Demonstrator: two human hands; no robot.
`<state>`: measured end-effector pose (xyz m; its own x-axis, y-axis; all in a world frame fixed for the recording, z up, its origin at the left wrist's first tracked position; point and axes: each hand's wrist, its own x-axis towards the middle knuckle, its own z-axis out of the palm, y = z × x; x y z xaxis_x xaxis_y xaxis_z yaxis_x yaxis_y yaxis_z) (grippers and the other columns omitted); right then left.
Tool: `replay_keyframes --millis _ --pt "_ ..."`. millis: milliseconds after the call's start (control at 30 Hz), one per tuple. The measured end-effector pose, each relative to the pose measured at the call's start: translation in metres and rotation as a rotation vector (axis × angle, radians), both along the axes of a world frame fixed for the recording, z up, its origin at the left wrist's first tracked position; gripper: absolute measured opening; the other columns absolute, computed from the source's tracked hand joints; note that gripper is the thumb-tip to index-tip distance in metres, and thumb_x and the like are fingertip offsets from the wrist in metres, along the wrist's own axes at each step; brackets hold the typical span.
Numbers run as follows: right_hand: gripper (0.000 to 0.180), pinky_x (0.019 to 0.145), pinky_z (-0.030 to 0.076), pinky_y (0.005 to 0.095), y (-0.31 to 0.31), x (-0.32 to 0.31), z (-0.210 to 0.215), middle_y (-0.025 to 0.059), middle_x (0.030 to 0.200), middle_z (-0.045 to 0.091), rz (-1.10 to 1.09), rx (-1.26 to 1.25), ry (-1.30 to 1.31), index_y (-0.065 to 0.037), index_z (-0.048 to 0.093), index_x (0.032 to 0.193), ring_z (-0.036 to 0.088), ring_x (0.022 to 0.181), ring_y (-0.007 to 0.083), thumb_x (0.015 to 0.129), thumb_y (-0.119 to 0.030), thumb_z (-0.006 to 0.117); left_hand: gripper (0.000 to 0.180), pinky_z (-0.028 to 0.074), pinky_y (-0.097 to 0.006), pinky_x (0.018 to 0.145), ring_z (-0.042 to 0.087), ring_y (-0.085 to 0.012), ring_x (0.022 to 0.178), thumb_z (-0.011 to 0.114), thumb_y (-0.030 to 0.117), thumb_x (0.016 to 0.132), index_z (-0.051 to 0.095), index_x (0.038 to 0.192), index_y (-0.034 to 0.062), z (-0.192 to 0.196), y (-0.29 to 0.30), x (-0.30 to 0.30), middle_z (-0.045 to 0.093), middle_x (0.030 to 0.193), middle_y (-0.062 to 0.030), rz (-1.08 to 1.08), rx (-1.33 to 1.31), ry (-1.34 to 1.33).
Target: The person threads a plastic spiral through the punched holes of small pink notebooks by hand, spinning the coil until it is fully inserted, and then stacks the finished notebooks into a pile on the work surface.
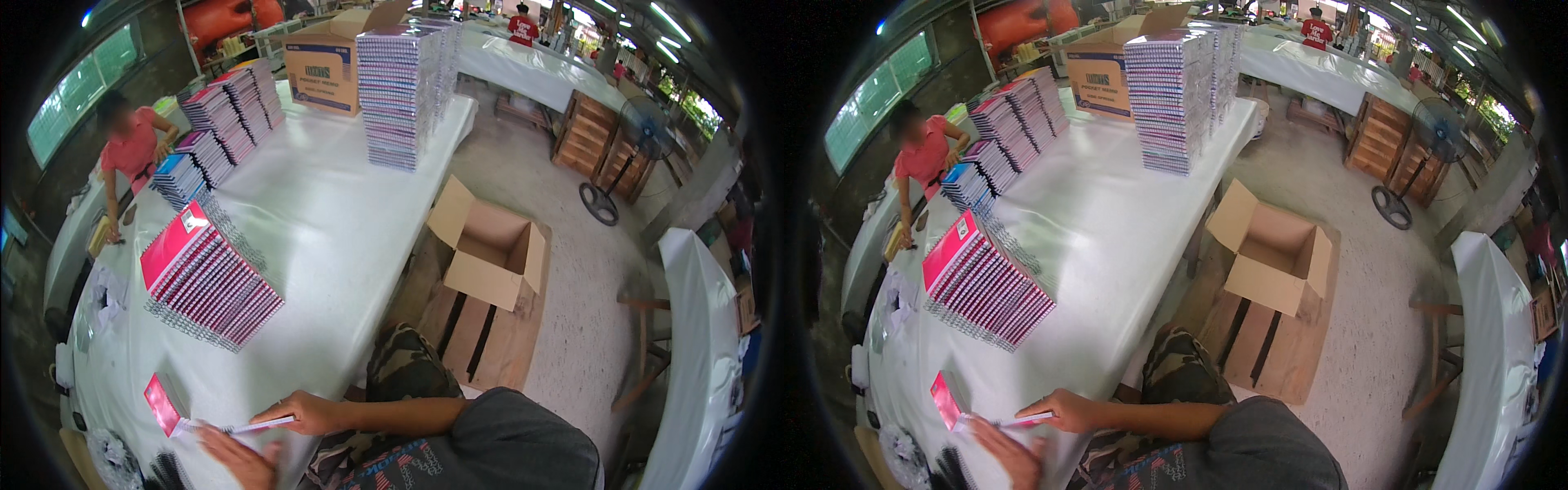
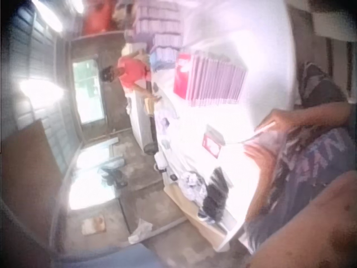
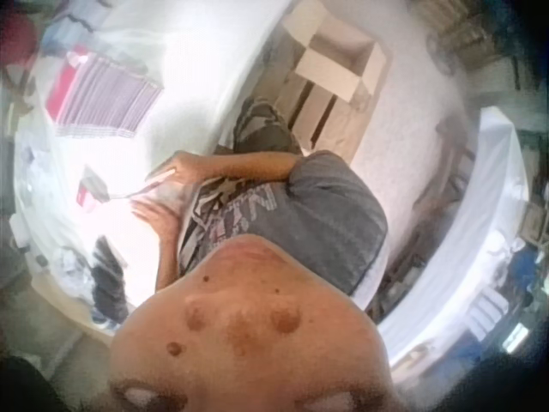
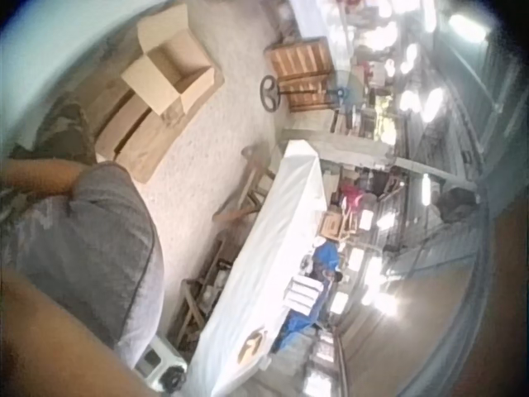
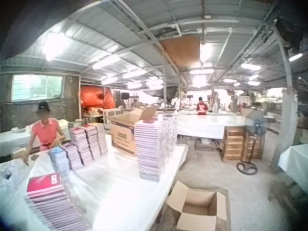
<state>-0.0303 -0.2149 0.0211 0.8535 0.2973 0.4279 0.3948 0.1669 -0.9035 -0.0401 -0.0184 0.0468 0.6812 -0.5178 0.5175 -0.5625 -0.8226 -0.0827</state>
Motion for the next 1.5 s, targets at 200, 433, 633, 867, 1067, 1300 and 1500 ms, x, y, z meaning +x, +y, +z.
replay_keyframes --millis 200,433,633,867,1067,1300,1500 --pt "0.060 0.082 0.049 0.0345 0.001 -0.015 0.009 0.0149 0.111 0.063 -0.012 -0.092 -0.143 -0.010 0.059 0.120 0.062 0.095 0.0316 0.065 0.012 0.050 0.099 -0.003 -0.060 0.108 -0.001 -0.0517 0.135 0.042 0.062 0.081 0.005 0.143 -0.0055 -0.022 0.080 0.051 0.005 0.148 -0.0292 0.204 0.187 -0.487" --pt "0.050 0.081 0.050 0.0360 -0.003 -0.008 0.003 0.0137 0.114 0.062 -0.161 -0.117 -0.296 -0.013 0.056 0.124 0.063 0.096 0.0293 0.076 0.003 0.058 0.107 0.004 -0.052 0.112 0.001 -0.0378 0.140 0.045 0.066 0.079 -0.004 0.143 -0.0043 -0.089 0.036 0.031 0.000 0.149 -0.0267 0.176 0.040 -0.306" --pt "0.049 0.080 0.050 0.0358 0.001 -0.017 0.022 0.0142 0.114 0.062 -0.114 -0.197 -0.344 -0.012 0.057 0.123 0.063 0.096 0.0293 0.077 0.004 0.057 0.092 0.000 -0.053 0.111 -0.005 -0.0411 0.138 0.043 0.052 0.087 -0.001 0.143 -0.0055 -0.042 0.048 0.037 -0.005 0.148 -0.0288 0.098 -0.269 -0.133" --pt "0.044 0.080 0.051 0.0347 -0.006 -0.021 0.020 0.0160 0.111 0.062 -0.123 -0.160 -0.322 -0.008 0.058 0.121 0.064 0.095 0.0292 0.078 0.002 0.057 0.094 0.001 -0.054 0.110 -0.004 -0.0388 0.139 0.035 0.061 0.086 0.002 0.143 -0.0059 0.005 -0.015 0.030 0.000 0.149 -0.0270 0.169 -0.486 -0.261" --pt "0.048 0.073 0.051 0.0355 -0.002 -0.014 0.026 0.0124 0.104 0.065 -0.230 -0.066 -0.361 -0.009 0.057 0.122 0.064 0.089 0.0284 0.075 0.001 0.058 0.087 0.004 -0.053 0.111 -0.001 -0.0357 0.139 0.029 0.058 0.090 0.002 0.143 -0.0057 -0.058 0.052 0.015 0.003 0.148 -0.0260 0.012 -0.138 -0.182" --pt "0.050 0.080 0.051 0.0370 -0.007 -0.019 0.025 0.0137 0.112 0.063 -0.159 -0.199 -0.163 -0.005 0.052 0.126 0.063 0.099 0.0267 0.078 -0.003 0.061 0.079 0.007 -0.051 0.111 0.003 -0.0322 0.139 0.022 0.054 0.094 0.002 0.142 -0.0055 0.023 -0.009 0.002 0.007 0.148 -0.0249 -0.052 0.059 -0.190" --pt "0.038 0.068 0.051 0.0365 0.003 -0.023 0.031 0.0173 0.101 0.064 -0.297 -0.112 -0.537 -0.005 0.056 0.118 0.065 0.081 0.0310 0.080 -0.005 0.058 0.070 0.010 -0.052 0.111 0.005 -0.0409 0.137 0.036 0.040 0.098 0.008 0.141 -0.0072 0.039 -0.081 0.023 0.007 0.148 -0.0246 0.108 -0.510 -0.583"
